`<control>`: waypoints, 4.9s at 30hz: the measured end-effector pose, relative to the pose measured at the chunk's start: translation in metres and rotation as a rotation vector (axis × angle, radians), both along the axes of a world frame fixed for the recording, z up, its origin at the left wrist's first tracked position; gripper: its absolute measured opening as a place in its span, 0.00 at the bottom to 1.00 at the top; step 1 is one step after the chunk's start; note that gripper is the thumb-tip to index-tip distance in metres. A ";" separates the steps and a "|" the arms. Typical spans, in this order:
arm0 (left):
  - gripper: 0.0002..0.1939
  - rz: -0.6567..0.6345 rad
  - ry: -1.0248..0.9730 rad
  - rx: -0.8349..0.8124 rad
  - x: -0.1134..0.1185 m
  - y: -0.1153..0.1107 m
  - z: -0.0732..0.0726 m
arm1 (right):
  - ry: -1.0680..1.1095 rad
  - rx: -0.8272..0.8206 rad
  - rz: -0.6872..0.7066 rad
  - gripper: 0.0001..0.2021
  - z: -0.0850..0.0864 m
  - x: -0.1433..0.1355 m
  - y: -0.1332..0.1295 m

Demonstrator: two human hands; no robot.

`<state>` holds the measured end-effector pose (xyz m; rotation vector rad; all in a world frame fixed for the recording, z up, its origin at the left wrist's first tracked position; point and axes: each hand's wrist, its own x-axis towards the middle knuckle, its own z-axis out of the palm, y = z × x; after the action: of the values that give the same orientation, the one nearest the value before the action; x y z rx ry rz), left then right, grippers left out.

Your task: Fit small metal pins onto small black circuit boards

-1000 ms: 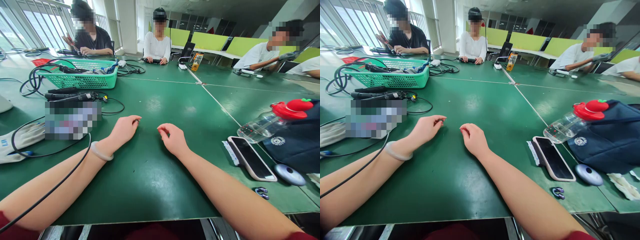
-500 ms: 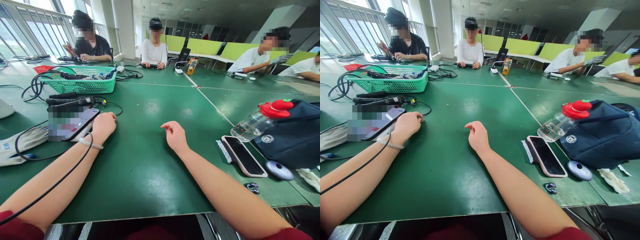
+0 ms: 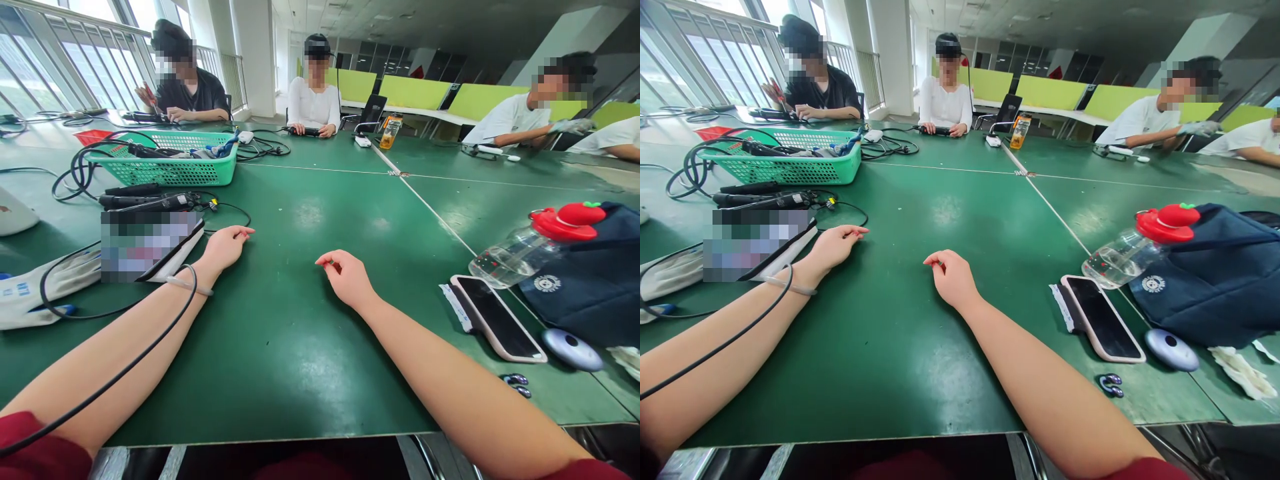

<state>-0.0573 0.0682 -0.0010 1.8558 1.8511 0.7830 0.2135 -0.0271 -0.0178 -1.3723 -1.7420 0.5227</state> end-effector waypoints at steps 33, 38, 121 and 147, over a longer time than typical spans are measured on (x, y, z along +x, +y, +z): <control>0.15 -0.416 -0.154 -0.010 0.059 -0.049 0.002 | -0.463 0.066 0.290 0.18 0.008 -0.014 -0.008; 0.12 -0.520 -0.113 -0.014 0.066 -0.059 0.006 | -0.521 0.078 0.300 0.12 0.007 -0.015 -0.009; 0.14 -0.382 -0.682 -0.317 0.077 -0.067 0.009 | -0.343 0.159 0.079 0.06 0.008 -0.018 -0.011; 0.14 -0.665 -0.366 -0.105 0.072 -0.069 0.010 | -0.246 0.332 0.082 0.03 0.014 -0.020 -0.019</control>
<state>0.0148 -0.0006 0.0094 1.9237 0.9419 0.6969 0.1939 -0.0458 -0.0034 -1.1695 -1.9847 0.0999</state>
